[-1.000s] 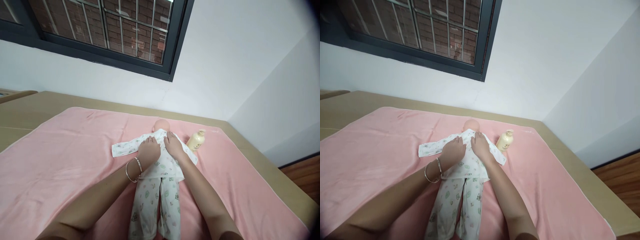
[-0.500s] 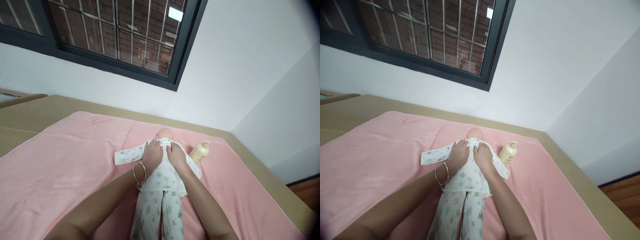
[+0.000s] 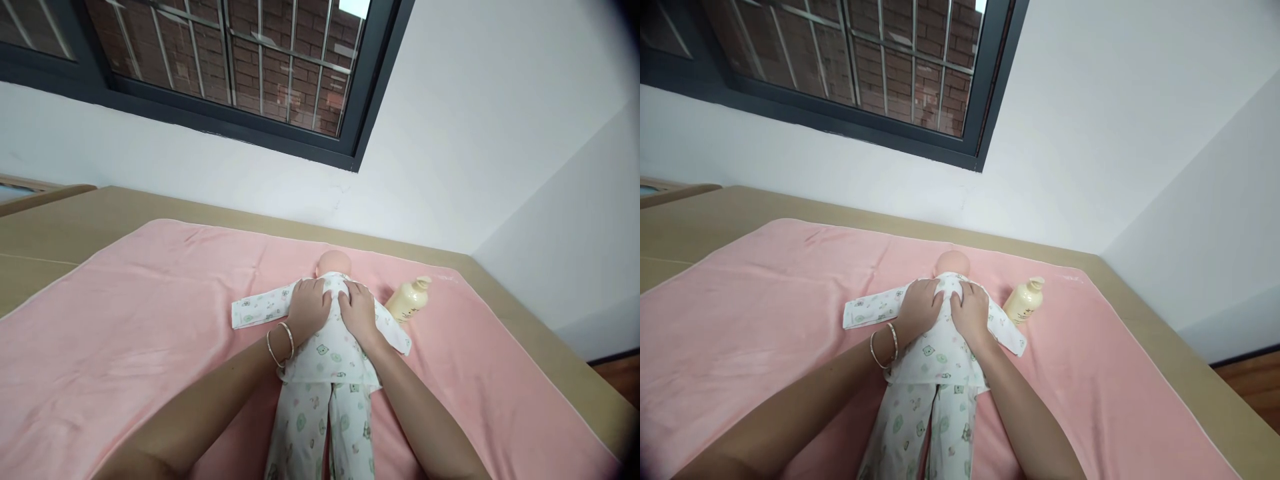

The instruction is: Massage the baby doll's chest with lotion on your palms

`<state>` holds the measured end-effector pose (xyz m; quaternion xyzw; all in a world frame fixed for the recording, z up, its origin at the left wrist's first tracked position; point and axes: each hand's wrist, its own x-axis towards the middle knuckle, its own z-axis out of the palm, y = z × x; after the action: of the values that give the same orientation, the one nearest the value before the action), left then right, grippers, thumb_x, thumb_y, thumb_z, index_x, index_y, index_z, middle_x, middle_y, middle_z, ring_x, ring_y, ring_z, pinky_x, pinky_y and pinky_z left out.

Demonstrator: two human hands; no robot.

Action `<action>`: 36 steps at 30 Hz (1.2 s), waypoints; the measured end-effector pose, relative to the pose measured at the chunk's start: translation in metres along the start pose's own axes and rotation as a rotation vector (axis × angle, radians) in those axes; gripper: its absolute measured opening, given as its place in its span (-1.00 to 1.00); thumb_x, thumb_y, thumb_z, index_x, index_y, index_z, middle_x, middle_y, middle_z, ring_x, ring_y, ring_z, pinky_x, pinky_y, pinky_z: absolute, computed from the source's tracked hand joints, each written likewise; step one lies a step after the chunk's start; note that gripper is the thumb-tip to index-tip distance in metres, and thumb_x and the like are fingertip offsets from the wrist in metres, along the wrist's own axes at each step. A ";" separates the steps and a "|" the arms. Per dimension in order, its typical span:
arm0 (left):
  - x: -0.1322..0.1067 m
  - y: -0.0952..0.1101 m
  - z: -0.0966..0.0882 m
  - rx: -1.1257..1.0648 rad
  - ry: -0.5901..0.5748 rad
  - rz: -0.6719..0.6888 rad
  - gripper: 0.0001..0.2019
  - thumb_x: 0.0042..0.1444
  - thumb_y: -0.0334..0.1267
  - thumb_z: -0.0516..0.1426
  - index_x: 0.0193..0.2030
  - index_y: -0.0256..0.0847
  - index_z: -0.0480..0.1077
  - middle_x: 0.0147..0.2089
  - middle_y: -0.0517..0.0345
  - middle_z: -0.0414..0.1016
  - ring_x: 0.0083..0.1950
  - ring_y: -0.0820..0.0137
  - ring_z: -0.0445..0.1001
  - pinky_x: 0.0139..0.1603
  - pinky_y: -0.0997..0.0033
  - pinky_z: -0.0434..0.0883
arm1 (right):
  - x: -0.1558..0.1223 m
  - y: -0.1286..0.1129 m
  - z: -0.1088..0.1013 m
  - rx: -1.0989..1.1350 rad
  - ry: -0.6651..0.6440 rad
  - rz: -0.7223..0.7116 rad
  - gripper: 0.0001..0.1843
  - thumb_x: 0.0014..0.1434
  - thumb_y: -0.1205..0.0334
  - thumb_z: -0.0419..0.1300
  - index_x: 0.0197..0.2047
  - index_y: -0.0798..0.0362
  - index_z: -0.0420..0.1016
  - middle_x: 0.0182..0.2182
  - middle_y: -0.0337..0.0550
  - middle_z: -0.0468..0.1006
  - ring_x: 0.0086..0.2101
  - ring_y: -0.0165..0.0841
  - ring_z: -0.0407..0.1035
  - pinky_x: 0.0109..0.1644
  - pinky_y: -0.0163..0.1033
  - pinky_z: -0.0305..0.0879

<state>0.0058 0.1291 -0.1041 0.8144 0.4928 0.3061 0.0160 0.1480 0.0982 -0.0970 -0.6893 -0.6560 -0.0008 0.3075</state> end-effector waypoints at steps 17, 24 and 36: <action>0.001 -0.001 0.004 0.042 0.017 -0.025 -0.80 0.26 -0.23 -0.02 -0.12 -0.24 0.38 -0.18 -0.03 0.49 -0.05 0.15 0.42 0.00 0.15 0.27 | 0.000 0.000 -0.002 -0.040 0.002 0.017 -0.68 0.30 0.18 0.00 -0.01 0.09 0.46 -0.09 0.00 0.54 -0.03 -0.16 0.33 0.10 -0.14 0.12; 0.002 -0.001 0.004 0.049 0.004 -0.035 -0.81 0.26 -0.22 -0.01 -0.16 -0.24 0.37 -0.20 -0.02 0.49 -0.07 0.16 0.42 -0.02 0.16 0.26 | 0.001 0.000 -0.001 -0.066 0.006 0.032 -0.72 0.29 0.18 0.02 -0.07 0.10 0.46 -0.17 -0.02 0.54 -0.08 -0.16 0.33 0.03 -0.14 0.13; 0.001 -0.002 0.005 0.052 0.043 -0.034 -0.81 0.24 -0.23 0.02 -0.16 -0.25 0.38 -0.21 -0.01 0.49 -0.09 0.16 0.42 -0.04 0.18 0.26 | -0.003 -0.005 -0.004 -0.141 0.033 0.028 -0.75 0.30 0.17 -0.01 -0.15 0.09 0.43 -0.19 -0.02 0.53 -0.12 -0.18 0.33 0.02 -0.15 0.11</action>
<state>0.0072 0.1326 -0.1086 0.7992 0.5147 0.3103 -0.0105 0.1448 0.0933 -0.0926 -0.7183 -0.6394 -0.0541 0.2687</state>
